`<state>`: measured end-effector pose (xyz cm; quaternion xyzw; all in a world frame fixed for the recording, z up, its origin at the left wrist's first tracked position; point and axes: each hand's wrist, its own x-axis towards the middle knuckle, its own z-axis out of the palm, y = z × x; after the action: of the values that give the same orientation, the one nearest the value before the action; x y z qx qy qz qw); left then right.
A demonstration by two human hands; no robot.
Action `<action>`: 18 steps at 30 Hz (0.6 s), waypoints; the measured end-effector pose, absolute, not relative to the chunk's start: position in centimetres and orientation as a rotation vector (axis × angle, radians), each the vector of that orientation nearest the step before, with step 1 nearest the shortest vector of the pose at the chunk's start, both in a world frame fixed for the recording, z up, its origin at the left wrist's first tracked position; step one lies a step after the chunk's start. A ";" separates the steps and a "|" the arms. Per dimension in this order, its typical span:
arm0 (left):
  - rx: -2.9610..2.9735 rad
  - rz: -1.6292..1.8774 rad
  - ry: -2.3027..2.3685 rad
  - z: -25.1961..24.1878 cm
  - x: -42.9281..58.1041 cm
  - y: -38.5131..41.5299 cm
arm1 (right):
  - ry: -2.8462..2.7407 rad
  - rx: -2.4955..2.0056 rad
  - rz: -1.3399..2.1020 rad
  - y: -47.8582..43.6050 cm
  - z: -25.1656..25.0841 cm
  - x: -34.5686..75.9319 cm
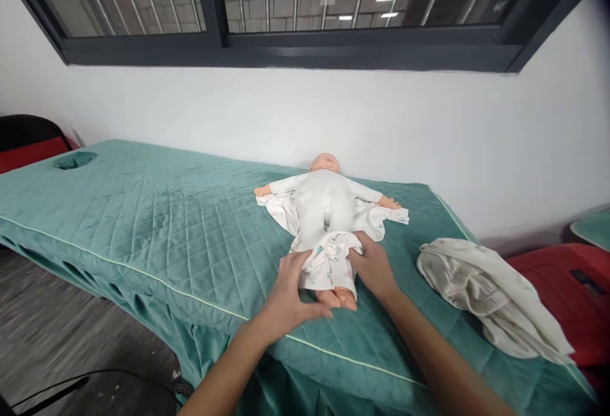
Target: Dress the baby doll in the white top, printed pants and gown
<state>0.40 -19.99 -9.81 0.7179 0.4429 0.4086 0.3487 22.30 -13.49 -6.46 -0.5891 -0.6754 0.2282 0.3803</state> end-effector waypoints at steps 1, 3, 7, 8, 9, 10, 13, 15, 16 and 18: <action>1.931 1.035 1.157 -10.1 0.5 -20.4 | -1.731 -1.509 0.593 -13.7 -6.5 22.4; 2.034 1.008 1.226 -10.5 1.0 -20.7 | -1.754 -1.532 0.612 -14.5 -6.5 22.6; 2.156 1.051 1.322 -10.7 1.4 -20.7 | -1.855 -1.582 0.608 -17.1 -6.0 22.8; 2.171 1.054 1.319 -10.6 1.3 -20.6 | -1.901 -1.572 0.605 -18.0 -5.7 22.9; 2.180 1.051 1.311 -10.5 1.1 -20.6 | -1.952 -1.548 0.609 -18.8 -5.4 23.0; 2.185 1.043 1.297 -10.4 0.9 -20.5 | -2.007 -1.512 0.625 -19.6 -5.0 23.1; 2.194 1.025 1.247 -9.8 0.2 -20.2 | -2.160 -1.390 0.696 -21.1 -4.1 23.3; 2.184 0.999 1.218 -9.2 0.0 -20.0 | -2.220 -1.368 0.693 -21.3 -3.7 23.3; 2.173 0.976 1.208 -8.8 -0.1 -19.9 | -2.237 -1.374 0.673 -21.3 -3.4 23.3; 2.140 0.924 1.191 -8.0 -0.3 -19.8 | -2.255 -1.396 0.645 -21.0 -2.8 23.0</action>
<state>-0.29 -19.82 -7.99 0.7897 0.4394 0.3410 0.2590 23.04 -21.03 -2.79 -0.5005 -0.8088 0.2311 0.2045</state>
